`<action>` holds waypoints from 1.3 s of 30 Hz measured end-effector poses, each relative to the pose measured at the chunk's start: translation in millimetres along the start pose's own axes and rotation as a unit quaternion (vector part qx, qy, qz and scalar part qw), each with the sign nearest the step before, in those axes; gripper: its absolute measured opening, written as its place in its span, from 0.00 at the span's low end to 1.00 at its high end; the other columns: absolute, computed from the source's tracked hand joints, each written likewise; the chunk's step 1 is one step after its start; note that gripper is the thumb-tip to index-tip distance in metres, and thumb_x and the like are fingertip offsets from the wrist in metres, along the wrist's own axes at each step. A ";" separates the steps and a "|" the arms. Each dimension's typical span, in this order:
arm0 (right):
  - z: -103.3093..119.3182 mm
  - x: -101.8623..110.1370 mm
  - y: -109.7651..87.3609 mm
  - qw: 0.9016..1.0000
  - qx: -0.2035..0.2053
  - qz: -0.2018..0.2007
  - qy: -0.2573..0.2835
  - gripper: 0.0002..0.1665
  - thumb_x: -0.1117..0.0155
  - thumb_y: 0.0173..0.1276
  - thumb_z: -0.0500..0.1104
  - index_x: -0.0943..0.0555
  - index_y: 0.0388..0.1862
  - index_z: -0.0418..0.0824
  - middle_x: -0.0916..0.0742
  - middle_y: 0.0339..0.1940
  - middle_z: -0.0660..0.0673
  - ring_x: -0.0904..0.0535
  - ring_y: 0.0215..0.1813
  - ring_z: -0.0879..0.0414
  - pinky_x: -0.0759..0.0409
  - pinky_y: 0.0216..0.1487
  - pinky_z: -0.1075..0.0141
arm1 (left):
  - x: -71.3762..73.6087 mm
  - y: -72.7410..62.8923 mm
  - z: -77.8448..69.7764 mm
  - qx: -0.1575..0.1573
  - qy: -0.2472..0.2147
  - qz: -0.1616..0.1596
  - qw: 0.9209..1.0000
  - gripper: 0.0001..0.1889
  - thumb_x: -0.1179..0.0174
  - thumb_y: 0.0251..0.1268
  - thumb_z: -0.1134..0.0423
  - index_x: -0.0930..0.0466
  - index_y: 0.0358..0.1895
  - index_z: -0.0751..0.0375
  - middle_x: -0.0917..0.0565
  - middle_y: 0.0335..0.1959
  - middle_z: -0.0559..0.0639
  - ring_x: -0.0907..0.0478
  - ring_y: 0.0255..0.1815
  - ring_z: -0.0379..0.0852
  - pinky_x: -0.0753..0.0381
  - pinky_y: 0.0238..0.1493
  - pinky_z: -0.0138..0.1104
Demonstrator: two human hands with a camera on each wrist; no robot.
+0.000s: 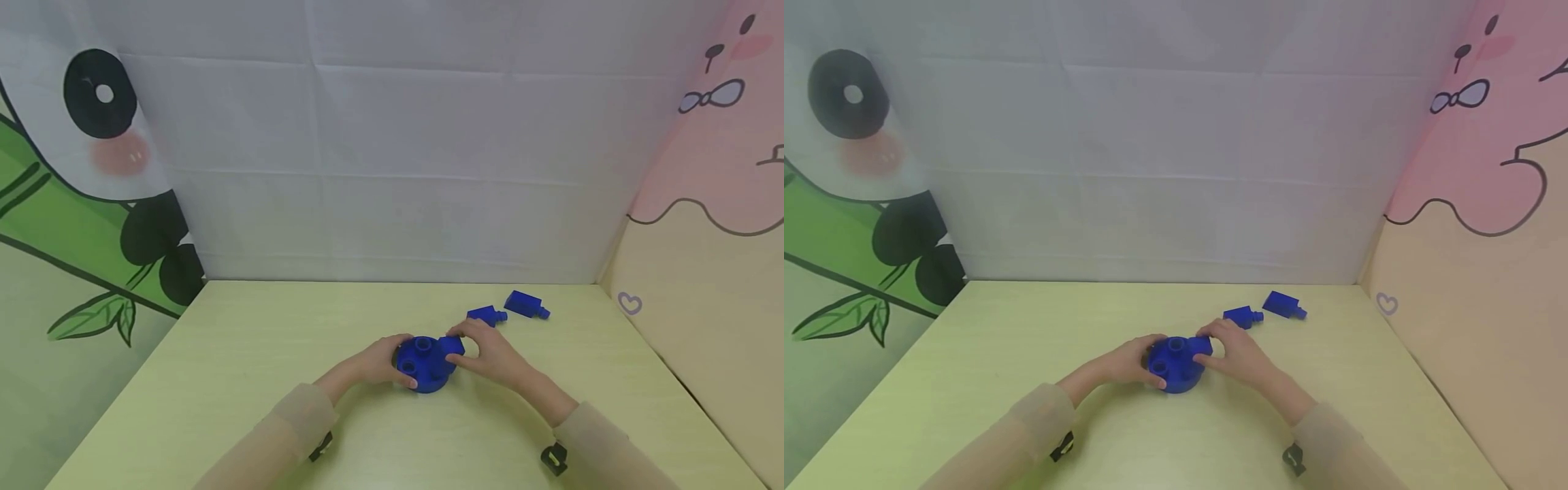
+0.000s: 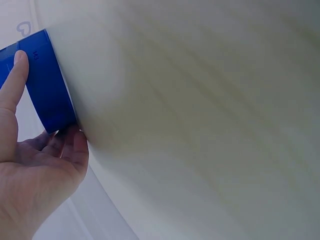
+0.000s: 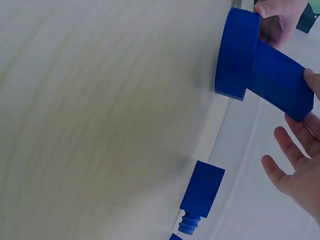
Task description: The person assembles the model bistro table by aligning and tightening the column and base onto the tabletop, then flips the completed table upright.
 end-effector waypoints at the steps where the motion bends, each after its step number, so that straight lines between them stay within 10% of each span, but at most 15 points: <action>1: 0.5 -0.8 -0.3 1.000 -0.009 -0.006 0.000 0.22 0.31 0.59 0.55 0.21 0.47 0.46 0.18 0.43 0.54 0.22 0.48 0.55 0.23 0.51 0.56 | 0.2 0.2 -0.1 0.000 0.001 0.000 1.000 0.47 0.27 0.47 0.50 0.40 0.68 0.65 0.29 0.64 0.60 0.32 0.65 0.55 0.35 0.64 0.49; 15: 8.4 -9.0 -4.0 0.991 -0.128 -0.030 0.008 0.27 0.26 0.51 0.57 0.23 0.42 0.45 0.22 0.32 0.54 0.28 0.39 0.57 0.27 0.40 0.64 | -0.5 4.1 1.5 -0.009 0.006 -0.003 1.000 0.47 0.26 0.46 0.50 0.40 0.68 0.66 0.30 0.64 0.61 0.33 0.65 0.56 0.35 0.65 0.49; 23: 5.0 7.8 -4.5 0.996 0.030 0.066 0.042 0.38 0.28 0.57 0.47 0.31 0.66 0.46 0.23 0.62 0.51 0.30 0.63 0.50 0.30 0.60 0.50 | -1.4 4.5 1.5 -0.002 0.008 0.000 1.000 0.47 0.27 0.46 0.50 0.40 0.68 0.65 0.30 0.64 0.60 0.32 0.65 0.56 0.34 0.64 0.49; 29: 4.3 13.4 0.4 0.986 0.127 0.102 0.022 0.28 0.31 0.60 0.41 0.25 0.61 0.43 0.20 0.59 0.51 0.29 0.61 0.54 0.28 0.60 0.54 | -1.8 4.9 1.8 -0.004 0.004 0.001 1.000 0.46 0.27 0.46 0.50 0.40 0.68 0.65 0.29 0.64 0.59 0.32 0.65 0.55 0.35 0.64 0.49; 39: 1.9 10.8 3.6 0.977 0.176 0.071 -0.100 0.25 0.31 0.57 0.50 0.21 0.55 0.49 0.17 0.55 0.53 0.25 0.56 0.55 0.27 0.52 0.53 | -2.9 4.9 4.5 -0.014 0.022 -0.006 1.000 0.47 0.27 0.46 0.49 0.40 0.67 0.67 0.30 0.64 0.60 0.33 0.65 0.57 0.35 0.64 0.49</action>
Point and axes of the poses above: each hand's wrist, its own y-axis towards the middle knuckle, its own x-axis out of the back of the hand, z = x × y, the point moved 3 cm from there along y, towards the middle knuckle
